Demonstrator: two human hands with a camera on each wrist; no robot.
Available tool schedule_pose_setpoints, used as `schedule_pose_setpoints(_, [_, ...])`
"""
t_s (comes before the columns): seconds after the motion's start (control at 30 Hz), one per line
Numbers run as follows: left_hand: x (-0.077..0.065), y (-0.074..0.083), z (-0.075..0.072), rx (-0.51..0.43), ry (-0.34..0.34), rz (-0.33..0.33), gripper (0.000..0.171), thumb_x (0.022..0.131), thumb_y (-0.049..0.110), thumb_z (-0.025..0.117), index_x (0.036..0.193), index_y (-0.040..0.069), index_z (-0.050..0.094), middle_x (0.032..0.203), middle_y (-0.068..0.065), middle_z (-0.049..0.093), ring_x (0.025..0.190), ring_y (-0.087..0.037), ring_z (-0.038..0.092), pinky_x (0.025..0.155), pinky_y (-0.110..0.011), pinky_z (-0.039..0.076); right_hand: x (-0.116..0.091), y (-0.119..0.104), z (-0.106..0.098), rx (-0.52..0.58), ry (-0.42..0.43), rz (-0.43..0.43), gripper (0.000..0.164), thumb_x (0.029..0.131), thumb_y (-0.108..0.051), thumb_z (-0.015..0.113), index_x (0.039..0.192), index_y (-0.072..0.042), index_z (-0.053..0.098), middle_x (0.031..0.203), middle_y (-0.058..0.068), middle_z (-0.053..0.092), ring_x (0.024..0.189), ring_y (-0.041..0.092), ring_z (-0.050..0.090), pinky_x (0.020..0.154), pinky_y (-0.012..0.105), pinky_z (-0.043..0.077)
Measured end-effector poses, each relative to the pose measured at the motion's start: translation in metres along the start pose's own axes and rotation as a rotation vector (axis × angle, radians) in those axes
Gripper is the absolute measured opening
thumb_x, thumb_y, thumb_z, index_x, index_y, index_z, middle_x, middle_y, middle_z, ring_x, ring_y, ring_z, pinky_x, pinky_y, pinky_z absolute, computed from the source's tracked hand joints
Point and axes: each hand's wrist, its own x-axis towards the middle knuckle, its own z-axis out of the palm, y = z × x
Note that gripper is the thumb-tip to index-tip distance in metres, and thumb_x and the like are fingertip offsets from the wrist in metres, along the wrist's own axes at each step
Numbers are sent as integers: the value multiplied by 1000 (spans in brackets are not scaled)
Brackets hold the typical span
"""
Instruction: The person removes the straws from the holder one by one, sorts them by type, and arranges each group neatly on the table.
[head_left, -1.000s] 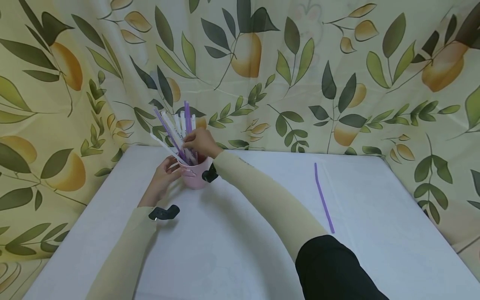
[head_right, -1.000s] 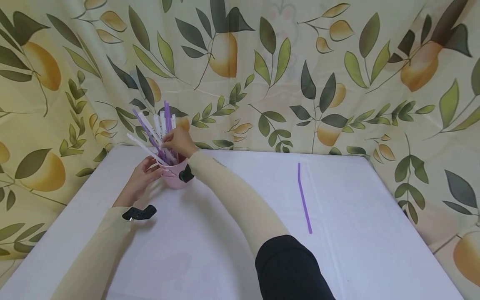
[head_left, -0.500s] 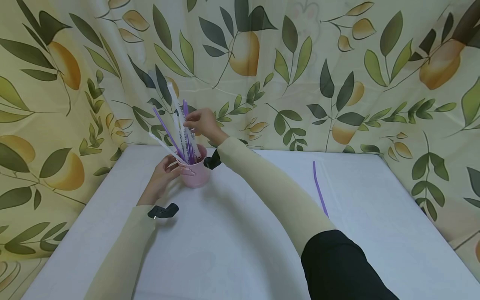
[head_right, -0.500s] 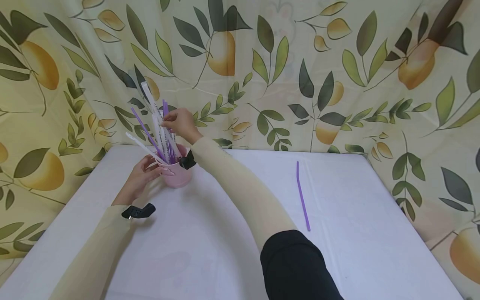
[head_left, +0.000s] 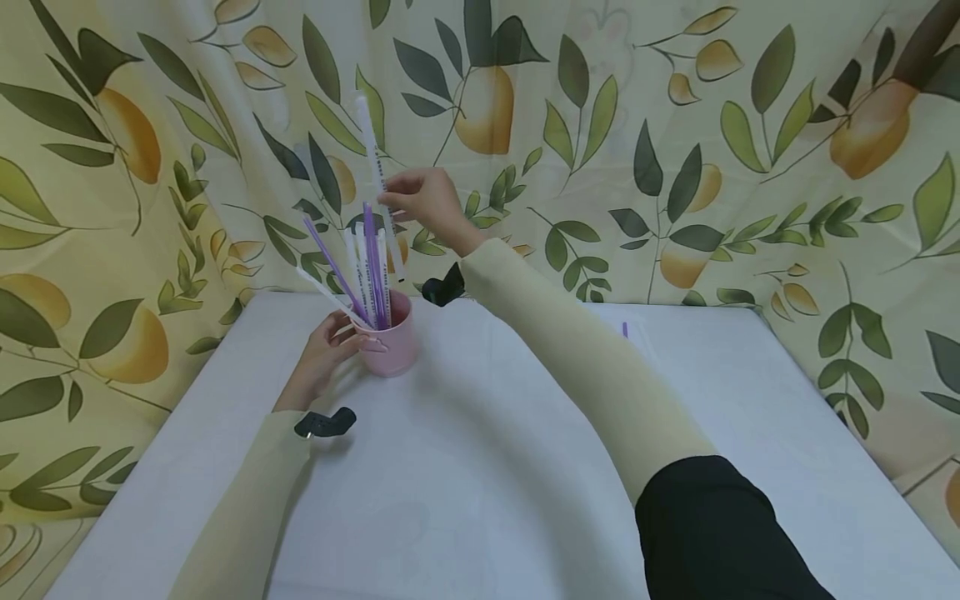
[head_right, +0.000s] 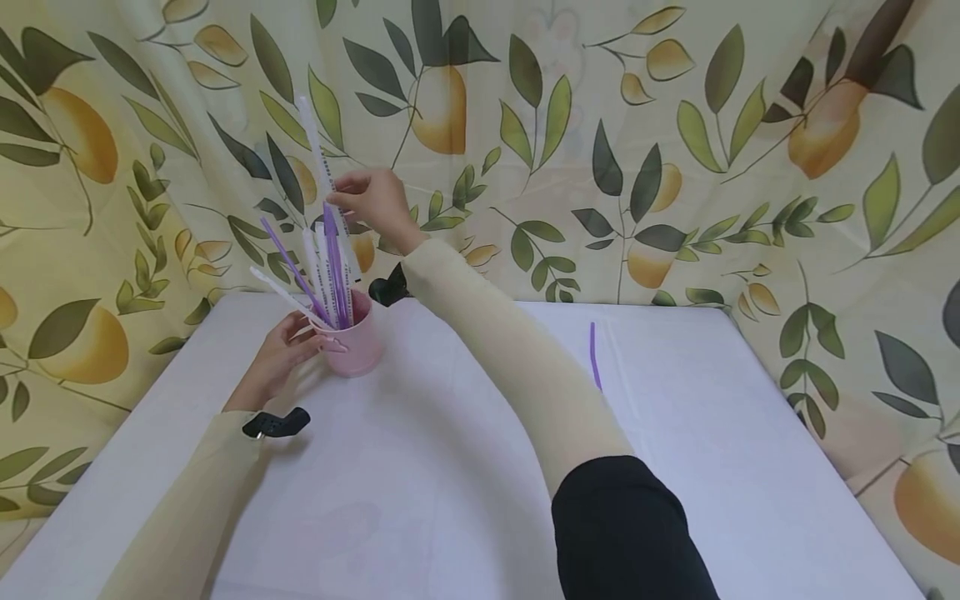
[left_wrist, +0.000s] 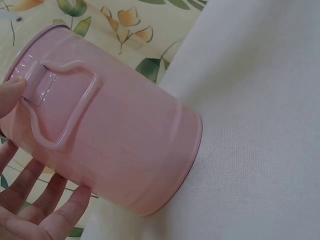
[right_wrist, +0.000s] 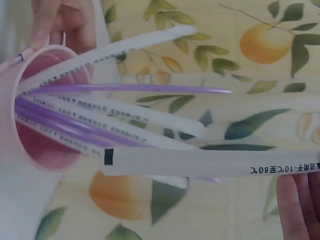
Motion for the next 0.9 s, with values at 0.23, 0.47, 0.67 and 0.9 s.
schedule_pose_setpoints(0.23, [1,-2,0,5,-1,8,70,90,5,58,148,2,18,153,-21,23,140,-35,28,113,-41,34,-13,-3,-33,-1,37,-3,28,85,-11,68,110,0,68,107,16,68,94,29,69,76,28,60])
schedule_pose_setpoints(0.47, [1,-3,0,8,-2,21,68,90,3,57,147,1,19,152,-22,24,140,-36,28,112,-41,35,-36,7,-61,-63,60,69,26,84,-13,69,108,-1,68,105,15,68,84,19,69,78,32,59])
schedule_pose_setpoints(0.67, [0,0,0,6,-7,21,68,91,4,56,148,0,18,153,-23,22,140,-36,27,114,-45,31,-58,29,-75,-81,58,148,25,85,-10,67,107,3,67,105,17,67,79,16,69,80,36,59])
schedule_pose_setpoints(0.9, [0,-1,2,11,4,6,68,91,5,57,148,2,20,153,-21,23,140,-35,29,112,-40,36,-80,69,-77,-52,68,241,23,84,-7,68,104,5,67,98,15,68,75,14,68,76,35,60])
